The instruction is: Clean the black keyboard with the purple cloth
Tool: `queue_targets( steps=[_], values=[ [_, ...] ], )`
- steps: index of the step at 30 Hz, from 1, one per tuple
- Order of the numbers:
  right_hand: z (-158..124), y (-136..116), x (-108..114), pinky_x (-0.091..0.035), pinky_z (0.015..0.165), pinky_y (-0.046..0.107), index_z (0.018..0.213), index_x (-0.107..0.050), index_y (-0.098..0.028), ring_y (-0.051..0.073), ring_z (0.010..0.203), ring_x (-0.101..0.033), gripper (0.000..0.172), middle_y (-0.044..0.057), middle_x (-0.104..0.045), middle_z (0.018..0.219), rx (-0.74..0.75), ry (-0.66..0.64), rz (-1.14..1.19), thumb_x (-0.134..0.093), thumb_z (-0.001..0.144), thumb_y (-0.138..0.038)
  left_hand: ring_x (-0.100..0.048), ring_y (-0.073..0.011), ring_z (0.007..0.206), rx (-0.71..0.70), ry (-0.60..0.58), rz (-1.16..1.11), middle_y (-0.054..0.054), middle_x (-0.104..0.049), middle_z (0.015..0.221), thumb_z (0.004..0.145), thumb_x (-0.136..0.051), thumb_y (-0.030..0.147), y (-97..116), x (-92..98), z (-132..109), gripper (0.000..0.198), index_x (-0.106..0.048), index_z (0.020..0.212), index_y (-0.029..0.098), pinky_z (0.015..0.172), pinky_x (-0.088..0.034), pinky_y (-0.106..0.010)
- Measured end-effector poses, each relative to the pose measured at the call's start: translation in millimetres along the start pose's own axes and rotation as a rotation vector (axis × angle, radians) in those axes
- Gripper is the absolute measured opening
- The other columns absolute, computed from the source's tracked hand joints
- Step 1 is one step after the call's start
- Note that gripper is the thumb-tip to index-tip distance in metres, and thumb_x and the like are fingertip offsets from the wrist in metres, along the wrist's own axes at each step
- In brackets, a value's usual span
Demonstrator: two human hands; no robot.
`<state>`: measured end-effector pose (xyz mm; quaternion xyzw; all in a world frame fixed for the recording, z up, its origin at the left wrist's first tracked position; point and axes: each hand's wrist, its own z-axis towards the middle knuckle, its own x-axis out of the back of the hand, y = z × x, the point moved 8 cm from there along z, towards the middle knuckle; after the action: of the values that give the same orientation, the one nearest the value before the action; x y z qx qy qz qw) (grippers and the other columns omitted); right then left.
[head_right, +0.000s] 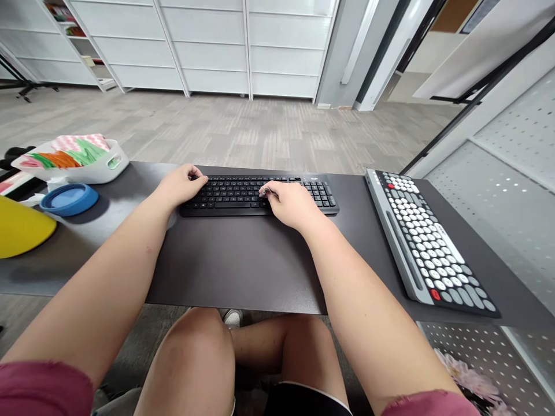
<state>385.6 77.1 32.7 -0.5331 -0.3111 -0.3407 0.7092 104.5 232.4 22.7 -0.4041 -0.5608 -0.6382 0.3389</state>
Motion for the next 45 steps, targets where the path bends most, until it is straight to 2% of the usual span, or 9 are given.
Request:
queue_targets(
  steps=[19, 28, 35, 37, 40, 45],
  values=[
    [-0.8, -0.2, -0.4, -0.057, 0.108, 0.041, 0.120, -0.082, -0.032, 0.024, 0.120, -0.077, 0.034, -0.003, -0.084, 0.126, -0.023, -0.014, 0.015, -0.055, 0.107, -0.016, -0.069, -0.0361, 0.122, -0.062, 0.005, 0.119, -0.013, -0.075, 0.130, 0.096, -0.068, 0.051, 9.1, -1.8, -3.3, 0.030, -0.067, 0.113, 0.026, 0.105, -0.053, -0.046],
    [-1.6, -1.1, 1.4, -0.059, 0.097, 0.040, 0.116, -0.083, -0.034, 0.023, 0.097, -0.078, 0.034, -0.003, -0.085, 0.112, -0.022, -0.075, -0.021, -0.056, 0.107, -0.017, -0.069, -0.0359, 0.120, -0.066, 0.012, 0.085, -0.012, -0.076, 0.127, 0.094, -0.070, 0.052, 4.8, -1.5, 0.1, 0.029, -0.067, 0.109, 0.027, 0.102, -0.054, -0.046],
    [-3.8, -5.6, 2.9, -0.059, 0.103, 0.040, 0.109, -0.083, -0.033, 0.022, 0.109, -0.078, 0.030, -0.003, -0.085, 0.117, 0.002, -0.095, 0.092, -0.057, 0.106, -0.018, -0.068, -0.0360, 0.121, -0.065, 0.011, 0.070, -0.012, -0.076, 0.127, 0.093, -0.070, 0.052, 3.6, -1.8, 0.9, 0.029, -0.067, 0.108, 0.027, 0.104, -0.054, -0.047],
    [-4.3, -7.5, 4.1, -0.059, 0.106, 0.041, 0.112, -0.082, -0.032, 0.022, 0.113, -0.078, 0.031, -0.002, -0.085, 0.120, 0.001, -0.055, 0.124, -0.055, 0.107, -0.018, -0.068, -0.0364, 0.121, -0.061, 0.011, 0.069, -0.012, -0.076, 0.126, 0.093, -0.070, 0.052, 3.1, -1.8, 1.1, 0.028, -0.067, 0.107, 0.027, 0.104, -0.054, -0.047],
    [-4.3, -4.8, 11.1, -0.059, 0.109, 0.043, 0.124, -0.080, -0.032, 0.023, 0.117, -0.078, 0.034, 0.001, -0.084, 0.122, -0.053, 0.077, 0.156, -0.052, 0.109, -0.021, -0.068, -0.0364, 0.122, -0.061, 0.009, 0.055, -0.012, -0.076, 0.126, 0.092, -0.072, 0.052, 2.8, -1.8, 1.2, 0.028, -0.066, 0.105, 0.028, 0.104, -0.054, -0.047],
    [-5.1, 12.1, 29.5, -0.058, 0.105, 0.045, 0.130, -0.078, -0.028, 0.029, 0.115, -0.077, 0.035, 0.007, -0.084, 0.122, -0.173, 0.283, 0.048, -0.048, 0.111, -0.032, -0.067, -0.0354, 0.124, -0.064, 0.008, 0.051, -0.012, -0.075, 0.128, 0.092, -0.072, 0.051, 2.8, -1.7, 1.0, 0.027, -0.065, 0.103, 0.027, 0.106, -0.053, -0.044]
  ],
)
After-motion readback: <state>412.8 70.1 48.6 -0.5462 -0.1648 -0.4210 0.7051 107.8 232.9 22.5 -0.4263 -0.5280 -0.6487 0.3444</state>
